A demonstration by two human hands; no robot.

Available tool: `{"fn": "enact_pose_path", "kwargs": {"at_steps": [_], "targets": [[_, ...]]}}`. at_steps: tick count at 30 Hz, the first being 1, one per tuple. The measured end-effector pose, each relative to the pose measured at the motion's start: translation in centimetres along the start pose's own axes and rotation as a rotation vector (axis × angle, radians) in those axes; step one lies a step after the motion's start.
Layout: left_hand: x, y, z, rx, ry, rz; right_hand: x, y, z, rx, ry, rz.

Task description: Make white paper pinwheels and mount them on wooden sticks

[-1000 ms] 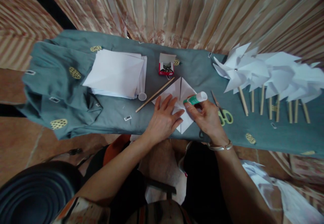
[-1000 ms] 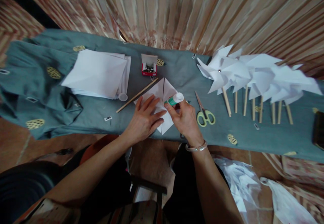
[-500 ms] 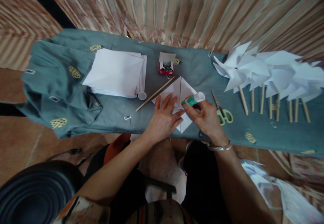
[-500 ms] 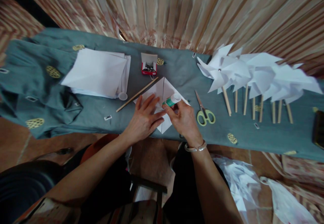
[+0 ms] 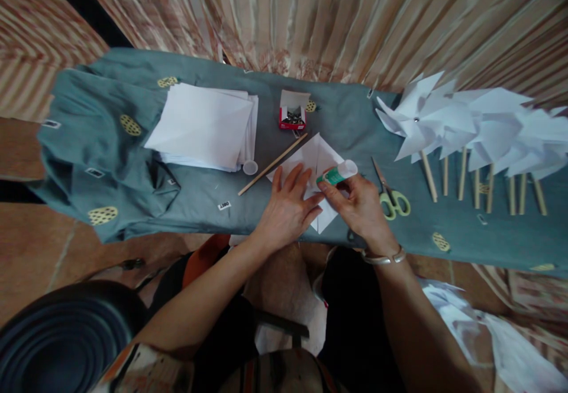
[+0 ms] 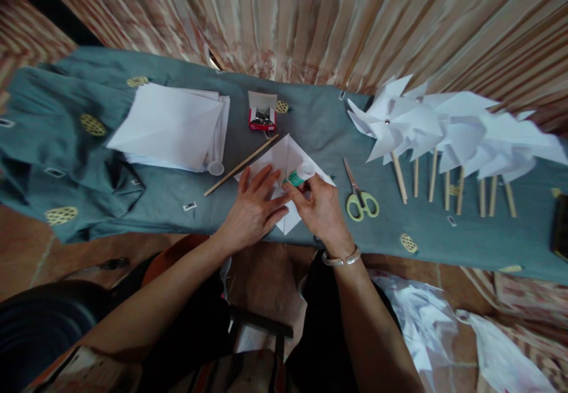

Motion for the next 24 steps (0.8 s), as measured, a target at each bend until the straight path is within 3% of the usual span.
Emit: {"fn": "enact_pose_path", "kwargs": {"at_steps": [24], "targets": [[0.22, -0.2, -0.08, 0.007, 0.025, 0.038, -0.01, 0.28, 0.56, 0.088, -0.005, -0.009]]}}
Point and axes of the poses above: each hand's wrist, its own z-axis towards the middle knuckle, its own y-axis out of the palm, x = y × z, the point moved 9 cm from there along z, towards the middle knuckle, and after that the axes turned 6 degrees about y, right-handed, at the moved point
